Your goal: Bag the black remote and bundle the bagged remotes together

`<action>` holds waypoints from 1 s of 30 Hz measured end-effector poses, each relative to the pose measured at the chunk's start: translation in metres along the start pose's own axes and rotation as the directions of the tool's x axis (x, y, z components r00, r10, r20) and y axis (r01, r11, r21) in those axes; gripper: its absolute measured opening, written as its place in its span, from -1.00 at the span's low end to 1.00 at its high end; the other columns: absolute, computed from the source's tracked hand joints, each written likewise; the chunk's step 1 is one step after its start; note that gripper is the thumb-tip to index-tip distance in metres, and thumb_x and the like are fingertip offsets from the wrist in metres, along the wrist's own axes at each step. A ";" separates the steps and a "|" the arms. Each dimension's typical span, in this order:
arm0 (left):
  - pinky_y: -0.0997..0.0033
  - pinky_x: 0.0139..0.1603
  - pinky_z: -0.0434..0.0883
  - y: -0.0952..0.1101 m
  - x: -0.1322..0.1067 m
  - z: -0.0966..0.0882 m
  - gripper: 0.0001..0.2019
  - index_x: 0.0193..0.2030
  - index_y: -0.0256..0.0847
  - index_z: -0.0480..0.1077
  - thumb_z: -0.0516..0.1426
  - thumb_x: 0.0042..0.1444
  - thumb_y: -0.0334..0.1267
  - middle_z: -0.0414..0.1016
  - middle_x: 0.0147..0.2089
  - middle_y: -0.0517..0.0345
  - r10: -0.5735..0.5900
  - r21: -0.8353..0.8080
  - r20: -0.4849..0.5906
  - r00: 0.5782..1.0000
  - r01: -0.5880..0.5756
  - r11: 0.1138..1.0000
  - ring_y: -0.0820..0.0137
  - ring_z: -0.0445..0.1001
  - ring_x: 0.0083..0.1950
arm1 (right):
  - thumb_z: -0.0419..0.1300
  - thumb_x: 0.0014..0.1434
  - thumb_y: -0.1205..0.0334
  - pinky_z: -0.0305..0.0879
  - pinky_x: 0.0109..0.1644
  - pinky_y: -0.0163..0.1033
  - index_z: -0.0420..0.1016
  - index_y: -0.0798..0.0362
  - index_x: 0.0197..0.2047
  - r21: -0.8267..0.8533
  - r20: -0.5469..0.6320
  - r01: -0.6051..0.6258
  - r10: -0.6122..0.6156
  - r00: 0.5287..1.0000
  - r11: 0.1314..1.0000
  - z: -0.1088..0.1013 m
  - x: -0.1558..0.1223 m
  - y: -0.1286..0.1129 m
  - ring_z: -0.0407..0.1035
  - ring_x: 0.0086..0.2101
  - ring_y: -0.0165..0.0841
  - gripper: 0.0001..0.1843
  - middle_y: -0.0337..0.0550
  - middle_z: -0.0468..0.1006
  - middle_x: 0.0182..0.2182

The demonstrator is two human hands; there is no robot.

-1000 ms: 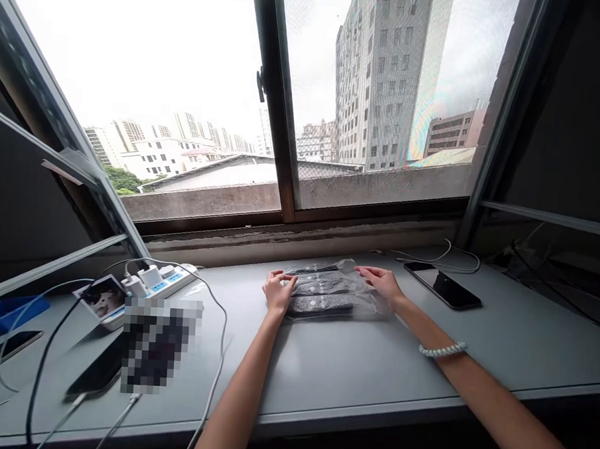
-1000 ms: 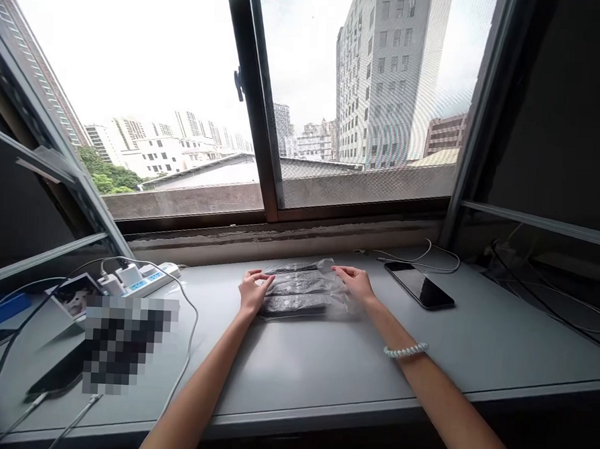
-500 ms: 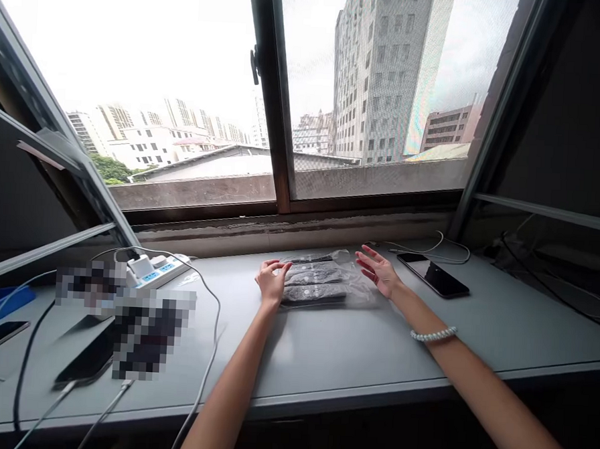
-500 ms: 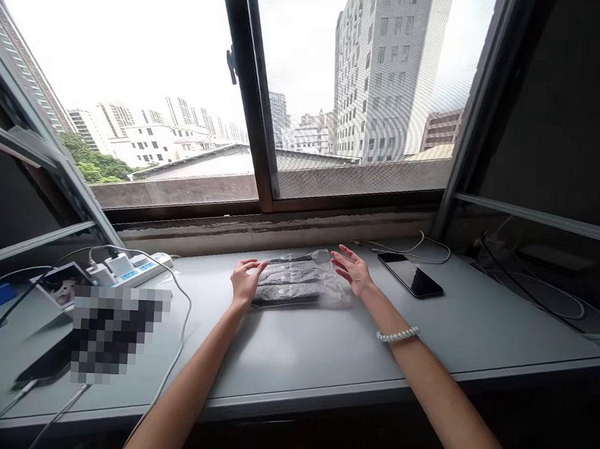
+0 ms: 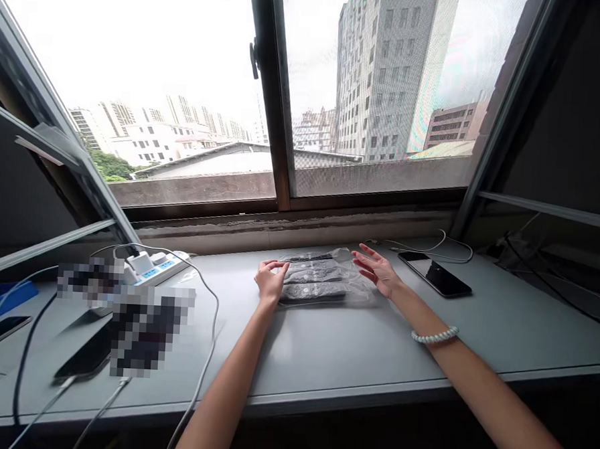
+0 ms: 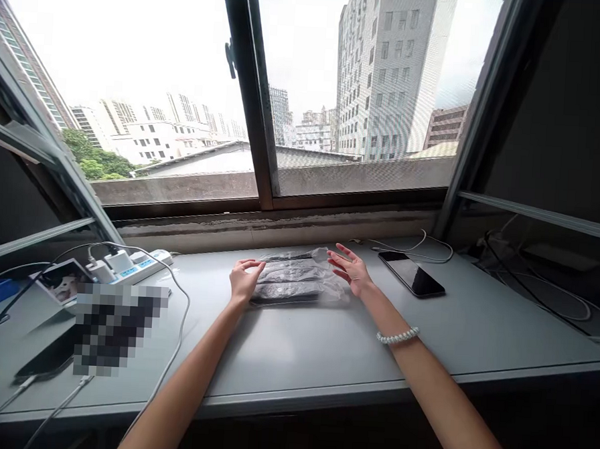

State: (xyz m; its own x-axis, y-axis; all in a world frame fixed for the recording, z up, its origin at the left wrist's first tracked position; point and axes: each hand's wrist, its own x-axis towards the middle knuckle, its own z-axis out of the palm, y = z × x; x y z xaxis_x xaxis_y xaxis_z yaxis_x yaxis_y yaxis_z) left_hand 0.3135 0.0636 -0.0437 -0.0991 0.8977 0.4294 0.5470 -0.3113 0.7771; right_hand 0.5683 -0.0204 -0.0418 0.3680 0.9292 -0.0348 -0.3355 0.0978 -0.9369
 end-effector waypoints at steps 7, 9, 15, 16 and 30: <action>0.33 0.05 0.27 0.000 0.001 0.000 -0.83 -0.45 -0.12 0.50 0.23 -0.09 -0.08 0.43 -0.12 0.10 0.000 -0.017 0.005 1.000 0.000 1.000 0.31 0.41 -0.04 | 0.40 -0.18 0.15 0.36 -0.42 -0.50 0.44 -0.13 -0.05 -0.018 -0.021 -0.003 0.002 1.000 1.000 0.004 -0.002 -0.003 0.45 -0.22 -0.43 -0.45 -0.28 0.53 -0.15; 0.33 0.04 0.27 0.001 0.001 0.000 -0.82 -0.45 -0.12 0.50 0.25 -0.11 -0.06 0.41 -0.11 0.10 -0.003 -0.018 0.001 1.000 0.003 1.000 0.31 0.42 -0.05 | 0.41 -0.20 0.13 0.32 -0.46 -0.51 0.46 -0.14 -0.06 -0.021 -0.033 -0.001 0.001 0.999 1.000 0.005 -0.002 -0.004 0.44 -0.28 -0.46 -0.45 -0.29 0.53 -0.17; 0.28 0.05 0.26 0.003 0.000 0.000 -0.76 -0.52 -0.12 0.48 0.27 -0.17 0.00 0.44 -0.14 0.12 -0.011 -0.006 0.005 1.000 0.011 1.000 0.27 0.42 -0.06 | 0.41 -0.22 0.09 0.25 -0.57 -0.50 0.50 -0.12 -0.11 0.004 -0.058 0.002 -0.001 0.998 1.000 0.006 -0.001 -0.004 0.31 -0.50 -0.57 -0.48 -0.30 0.52 -0.25; 0.28 0.05 0.26 0.002 0.001 0.000 -0.77 -0.52 -0.12 0.48 0.27 -0.16 -0.01 0.45 -0.14 0.12 -0.002 -0.015 0.012 1.000 0.002 1.000 0.27 0.43 -0.07 | 0.41 -0.22 0.08 0.24 -0.58 -0.49 0.50 -0.12 -0.12 0.016 -0.060 0.001 0.000 0.998 1.000 0.006 0.000 -0.004 0.29 -0.52 -0.58 -0.49 -0.31 0.51 -0.26; 0.33 -0.03 0.34 -0.003 0.003 0.001 -0.79 -0.41 -0.16 0.52 0.13 0.04 -0.11 0.51 -0.19 0.07 0.080 -0.096 0.013 0.997 -0.078 0.992 0.30 0.47 -0.14 | 0.36 -0.11 0.05 0.29 -0.61 -0.50 0.57 -0.03 -0.29 0.073 -0.129 -0.029 0.038 0.991 0.997 0.006 0.003 -0.001 0.33 -0.54 -0.55 -0.70 -0.22 0.55 -0.23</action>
State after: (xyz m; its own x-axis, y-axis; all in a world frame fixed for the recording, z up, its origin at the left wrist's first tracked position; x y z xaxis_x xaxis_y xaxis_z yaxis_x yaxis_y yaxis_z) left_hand 0.3127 0.0675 -0.0449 -0.0441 0.8742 0.4836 0.4708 -0.4088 0.7818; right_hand 0.5641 -0.0152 -0.0392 0.4639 0.8784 -0.1150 -0.4085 0.0970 -0.9076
